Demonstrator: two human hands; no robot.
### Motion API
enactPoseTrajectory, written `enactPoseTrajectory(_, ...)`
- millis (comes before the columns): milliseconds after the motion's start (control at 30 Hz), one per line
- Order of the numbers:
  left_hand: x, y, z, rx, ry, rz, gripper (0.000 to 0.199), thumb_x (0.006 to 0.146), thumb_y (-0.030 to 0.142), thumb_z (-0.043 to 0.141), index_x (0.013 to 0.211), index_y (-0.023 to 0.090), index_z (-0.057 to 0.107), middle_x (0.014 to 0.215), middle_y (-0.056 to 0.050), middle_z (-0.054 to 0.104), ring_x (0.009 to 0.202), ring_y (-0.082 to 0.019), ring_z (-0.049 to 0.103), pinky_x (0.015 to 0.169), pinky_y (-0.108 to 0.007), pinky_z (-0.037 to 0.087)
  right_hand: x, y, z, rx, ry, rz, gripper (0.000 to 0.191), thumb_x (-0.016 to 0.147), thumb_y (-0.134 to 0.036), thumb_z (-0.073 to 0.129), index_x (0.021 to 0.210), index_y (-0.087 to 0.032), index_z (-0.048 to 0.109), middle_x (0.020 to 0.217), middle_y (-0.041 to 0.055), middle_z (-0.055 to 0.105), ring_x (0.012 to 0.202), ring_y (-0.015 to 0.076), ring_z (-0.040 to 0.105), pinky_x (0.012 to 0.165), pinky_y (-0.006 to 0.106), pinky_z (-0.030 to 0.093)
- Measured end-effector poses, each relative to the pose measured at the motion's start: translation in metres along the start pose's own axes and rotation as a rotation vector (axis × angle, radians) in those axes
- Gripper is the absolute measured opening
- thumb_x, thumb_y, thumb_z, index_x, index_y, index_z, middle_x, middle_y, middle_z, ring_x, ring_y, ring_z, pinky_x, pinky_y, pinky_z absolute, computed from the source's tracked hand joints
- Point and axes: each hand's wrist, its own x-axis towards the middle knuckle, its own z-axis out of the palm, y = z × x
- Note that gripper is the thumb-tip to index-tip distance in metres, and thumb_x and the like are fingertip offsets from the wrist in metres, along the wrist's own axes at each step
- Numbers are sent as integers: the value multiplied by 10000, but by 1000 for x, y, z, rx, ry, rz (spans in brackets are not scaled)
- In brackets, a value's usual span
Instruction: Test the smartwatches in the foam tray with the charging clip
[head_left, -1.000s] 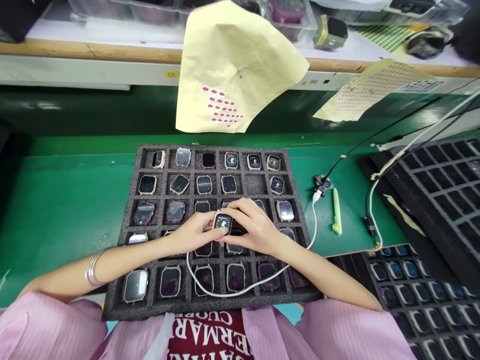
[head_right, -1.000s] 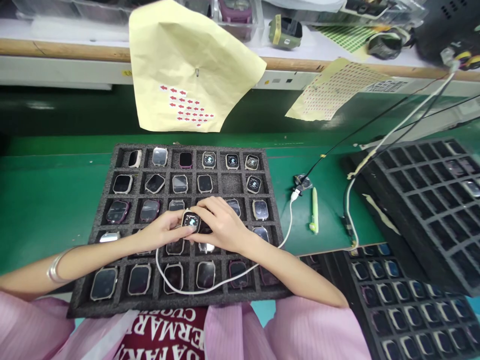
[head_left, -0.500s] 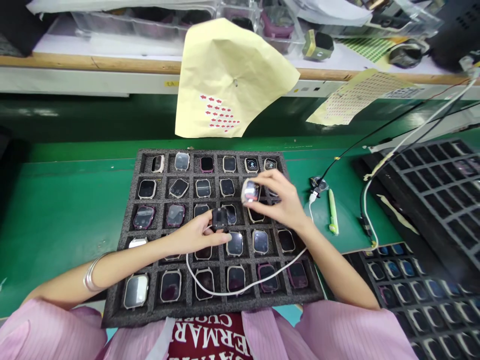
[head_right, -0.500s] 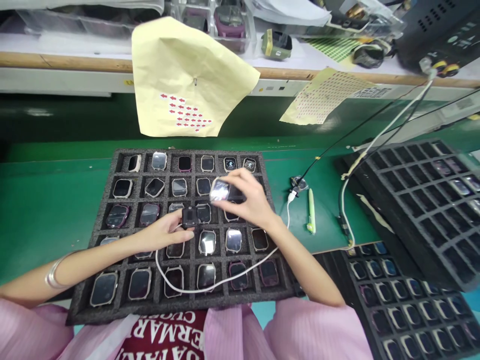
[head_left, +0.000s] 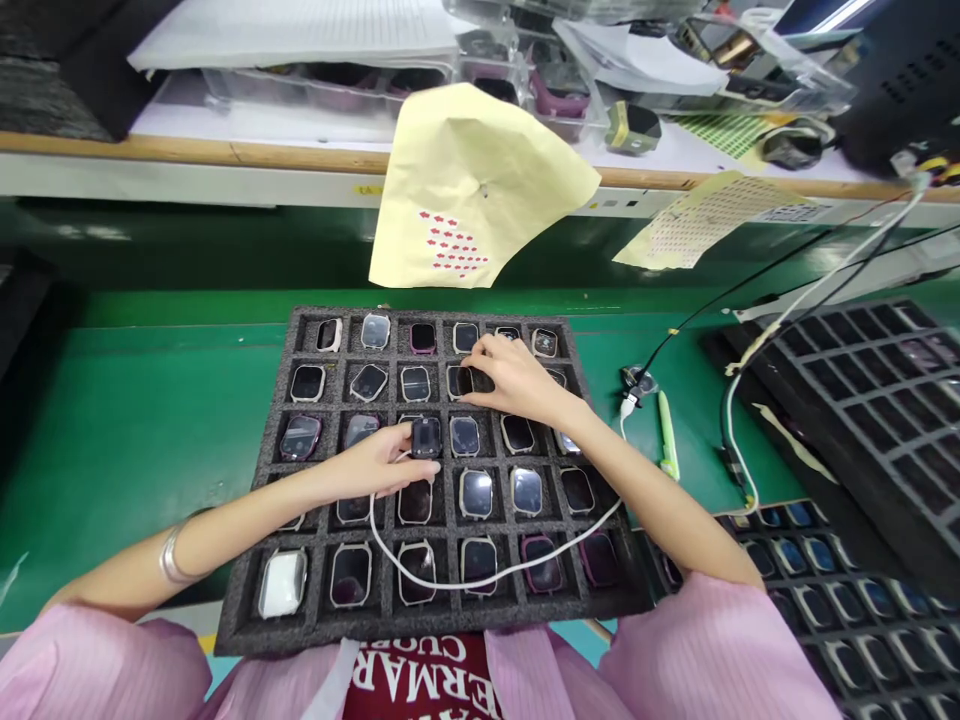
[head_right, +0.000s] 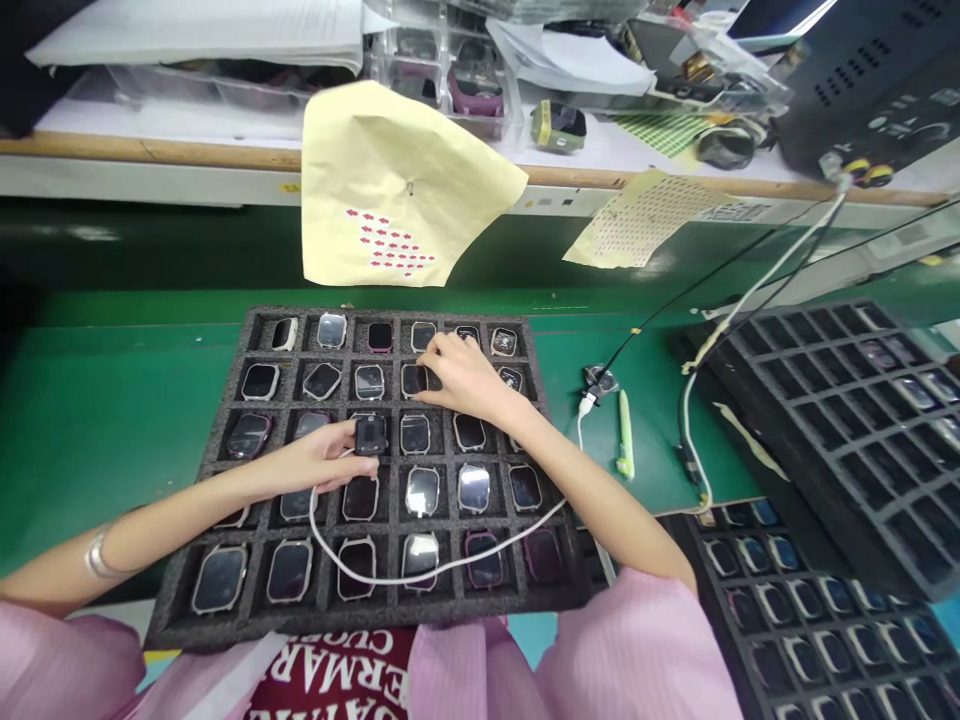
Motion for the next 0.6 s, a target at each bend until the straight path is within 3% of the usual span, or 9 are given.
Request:
enactPoseTrajectory(100, 2, 0, -2, -56, -10, 20, 321, 817, 355, 629, 996, 117, 509, 914, -61, 623, 431, -14, 380, 394, -183, 296, 7, 0, 3, 30, 23, 19, 396, 684, -350, 831, 963, -137, 649, 1012, 119, 572, 930, 309, 552, 760, 430, 461)
enactPoseTrajectory(267, 4, -1, -4, -105, -21, 31, 376, 740, 299, 718, 1017, 125, 532, 956, -71, 631, 495, -31, 389, 397, -164, 283, -13, -29, -15, 354, 247, 23, 302, 771, -338, 740, 990, -180, 606, 1100, 113, 582, 1032, 291, 562, 871, 441, 454)
enactPoseTrajectory(433, 4, -7, 4, -85, 99, 161, 318, 752, 292, 709, 982, 127, 565, 839, -23, 617, 652, -96, 519, 563, -212, 416, -22, -79, -10, 296, 162, -142, 279, 826, -304, 649, 1046, -144, 590, 1086, 146, 620, 993, 303, 580, 855, 481, 445)
enactPoseTrajectory(533, 3, -12, 9, -42, 208, 196, 273, 819, 338, 635, 974, 129, 553, 747, 5, 602, 599, -94, 503, 549, -217, 398, -19, -88, 3, 241, 175, -171, 277, 862, -288, 619, 1072, -113, 580, 1064, 156, 640, 957, 296, 597, 870, 490, 437)
enactPoseTrajectory(600, 2, -14, 10, -34, 215, 199, 245, 845, 359, 600, 910, 128, 549, 702, 6, 609, 522, -77, 463, 497, -208, 360, -17, -86, 9, 263, 198, -172, 318, 864, -327, 638, 1088, -111, 576, 1058, 151, 649, 957, 290, 606, 886, 488, 437)
